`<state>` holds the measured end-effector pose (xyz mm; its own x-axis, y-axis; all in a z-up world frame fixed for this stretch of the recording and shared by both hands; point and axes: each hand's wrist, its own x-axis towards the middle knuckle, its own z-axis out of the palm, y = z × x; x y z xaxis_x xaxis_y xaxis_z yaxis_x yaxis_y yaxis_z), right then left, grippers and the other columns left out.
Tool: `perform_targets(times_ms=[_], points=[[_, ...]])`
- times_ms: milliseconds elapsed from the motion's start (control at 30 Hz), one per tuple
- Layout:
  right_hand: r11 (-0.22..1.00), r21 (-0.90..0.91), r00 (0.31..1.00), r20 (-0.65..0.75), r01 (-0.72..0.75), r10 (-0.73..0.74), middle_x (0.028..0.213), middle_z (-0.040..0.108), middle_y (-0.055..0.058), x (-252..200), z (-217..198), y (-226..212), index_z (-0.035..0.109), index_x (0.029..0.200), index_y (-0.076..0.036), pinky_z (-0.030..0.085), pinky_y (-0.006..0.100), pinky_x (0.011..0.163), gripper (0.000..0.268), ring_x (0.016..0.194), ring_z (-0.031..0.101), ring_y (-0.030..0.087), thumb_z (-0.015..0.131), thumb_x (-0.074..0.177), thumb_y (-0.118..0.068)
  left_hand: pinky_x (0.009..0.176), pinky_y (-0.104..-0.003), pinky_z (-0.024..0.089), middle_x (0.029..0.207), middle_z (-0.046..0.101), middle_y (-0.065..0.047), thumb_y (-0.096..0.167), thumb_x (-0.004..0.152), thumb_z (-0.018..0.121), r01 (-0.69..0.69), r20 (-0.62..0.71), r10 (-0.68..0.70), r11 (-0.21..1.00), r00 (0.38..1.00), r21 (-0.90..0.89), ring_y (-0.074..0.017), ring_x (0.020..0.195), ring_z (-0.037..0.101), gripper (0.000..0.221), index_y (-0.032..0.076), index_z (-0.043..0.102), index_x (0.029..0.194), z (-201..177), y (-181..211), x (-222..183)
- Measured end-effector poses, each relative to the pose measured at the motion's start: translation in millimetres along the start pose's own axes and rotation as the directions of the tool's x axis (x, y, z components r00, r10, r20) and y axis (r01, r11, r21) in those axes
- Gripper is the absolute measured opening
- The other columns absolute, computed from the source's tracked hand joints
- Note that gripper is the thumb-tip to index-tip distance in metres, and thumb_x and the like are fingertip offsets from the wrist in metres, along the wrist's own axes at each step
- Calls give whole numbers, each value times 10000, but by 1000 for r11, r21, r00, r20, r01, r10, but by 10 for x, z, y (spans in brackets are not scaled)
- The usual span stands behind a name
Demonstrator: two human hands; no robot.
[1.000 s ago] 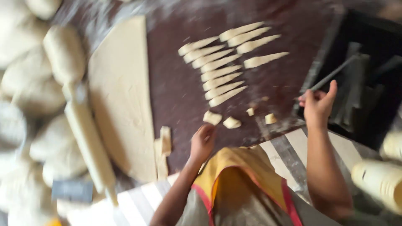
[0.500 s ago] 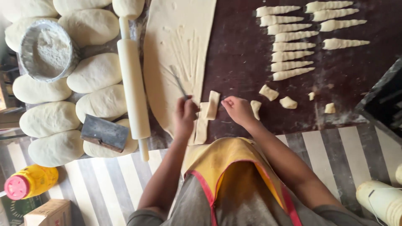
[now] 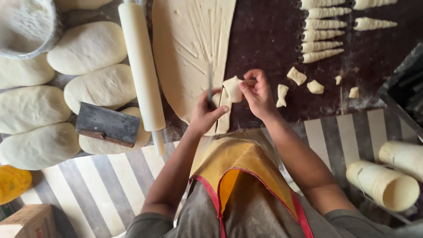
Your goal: Preparing dough cones by wrapping thin strips of dough around metal cone molds.
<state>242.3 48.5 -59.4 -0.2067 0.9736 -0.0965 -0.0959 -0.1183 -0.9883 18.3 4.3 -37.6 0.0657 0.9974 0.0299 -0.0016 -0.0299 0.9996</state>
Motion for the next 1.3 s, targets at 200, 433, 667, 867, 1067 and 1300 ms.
perform_targets(times_ms=[200,433,667,867,1067,1300], points=[[966,101,969,47,237,-243,1292,666,149,91,228,-574,279,1541,-89,622,327,989,610,1167,696,212,653,1103,-287,606,-287,451,720,561,-45,274,942,848,191,66,-210,956,976,221,-93,688,498,302,24,682,909,106,199,479],[984,-177,962,263,-26,73,1452,529,174,-189,121,404,326,1617,-106,498,506,1038,927,1248,564,285,596,919,-653,611,-340,460,746,579,-51,276,904,818,-132,262,77,971,962,201,-152,655,557,272,34,693,907,216,927,985],[827,-560,995,99,53,3,1163,737,96,-794,118,914,666,1211,-86,511,462,1043,278,1185,647,267,570,1091,-318,686,-377,562,961,697,-114,360,948,742,-190,159,143,922,977,338,-219,769,692,332,30,727,981,370,-35,1378],[926,274,954,-74,-261,291,1081,715,120,-681,209,-30,541,1332,-45,639,393,847,352,976,749,232,507,1076,-284,647,-336,547,777,699,-50,443,1001,660,449,292,-491,870,821,202,-146,704,657,423,26,729,1030,104,-585,-7],[898,374,953,-98,-233,288,1143,737,119,-462,60,50,527,1322,-59,632,376,814,331,937,718,183,524,1070,-272,706,-267,539,893,717,-9,335,1000,654,601,421,-544,799,726,-3,-86,785,636,359,18,715,1157,85,-118,-670],[619,509,802,371,-598,469,1002,694,133,-931,-163,888,567,1266,31,556,557,1023,549,948,732,269,450,1184,-499,601,-276,472,786,618,-6,218,1010,696,493,280,-458,867,844,-69,-86,693,561,227,-8,699,1033,243,202,-110]])
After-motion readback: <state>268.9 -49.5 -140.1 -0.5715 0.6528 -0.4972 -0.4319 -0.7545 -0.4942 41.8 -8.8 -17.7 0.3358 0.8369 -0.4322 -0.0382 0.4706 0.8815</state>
